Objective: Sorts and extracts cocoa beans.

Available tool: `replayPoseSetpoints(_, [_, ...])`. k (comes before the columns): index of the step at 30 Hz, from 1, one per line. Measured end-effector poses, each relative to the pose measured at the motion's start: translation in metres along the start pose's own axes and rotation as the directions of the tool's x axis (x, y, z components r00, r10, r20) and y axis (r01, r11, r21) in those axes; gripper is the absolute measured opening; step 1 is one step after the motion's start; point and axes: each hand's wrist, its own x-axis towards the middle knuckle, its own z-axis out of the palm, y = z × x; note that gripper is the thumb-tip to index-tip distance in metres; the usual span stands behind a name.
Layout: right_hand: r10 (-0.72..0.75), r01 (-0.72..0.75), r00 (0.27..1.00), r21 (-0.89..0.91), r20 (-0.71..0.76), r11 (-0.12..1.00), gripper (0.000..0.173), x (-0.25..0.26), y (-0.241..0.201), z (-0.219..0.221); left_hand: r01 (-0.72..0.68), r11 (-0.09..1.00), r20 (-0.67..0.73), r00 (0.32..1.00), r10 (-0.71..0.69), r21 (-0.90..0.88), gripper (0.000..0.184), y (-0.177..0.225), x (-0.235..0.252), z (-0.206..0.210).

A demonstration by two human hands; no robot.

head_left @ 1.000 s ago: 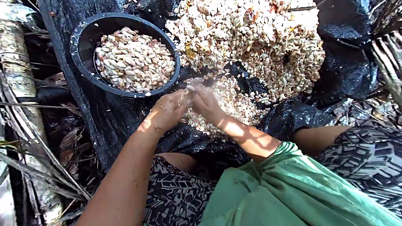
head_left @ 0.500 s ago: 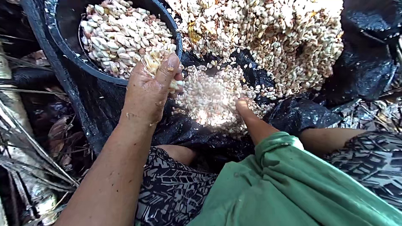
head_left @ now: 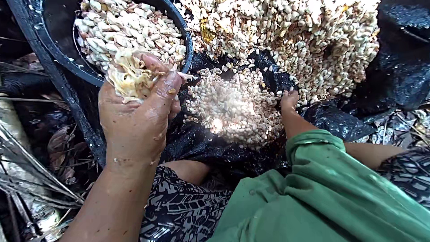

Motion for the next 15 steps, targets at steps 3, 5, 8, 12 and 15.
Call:
replayPoseSetpoints(3, [0.058, -0.055, 0.996, -0.053, 0.068, 0.997, 0.059, -0.015, -0.011, 0.030, -0.012, 1.000, 0.055, 0.998, 0.012, 0.003, 0.029, -0.003, -0.001, 0.001])
replayPoseSetpoints(5, [0.023, 0.001, 0.980, -0.121, 0.196, 0.993, 0.057, -0.040, -0.035, 0.054, 0.022, 0.999, 0.073, 0.997, -0.024, 0.026, 0.031, -0.009, 0.002, 0.001])
replayPoseSetpoints(8, [-0.184, 0.233, 0.877, -0.058, 0.445, 0.971, 0.052, -0.061, -0.066, 0.070, 0.142, 0.990, -0.010, 0.990, -0.142, -0.004, 0.033, -0.013, 0.014, 0.001])
replayPoseSetpoints(12, [-0.383, 0.371, 0.760, 0.133, 0.525, 0.919, 0.043, -0.071, -0.095, 0.057, 0.186, 0.982, -0.039, 0.982, -0.187, -0.034, 0.031, -0.012, 0.022, 0.004])
replayPoseSetpoints(15, [-0.477, 0.444, 0.766, 0.182, 0.431, 0.877, 0.044, -0.068, -0.112, 0.059, 0.164, 0.986, -0.005, 0.987, -0.164, 0.008, 0.032, -0.018, 0.021, 0.007])
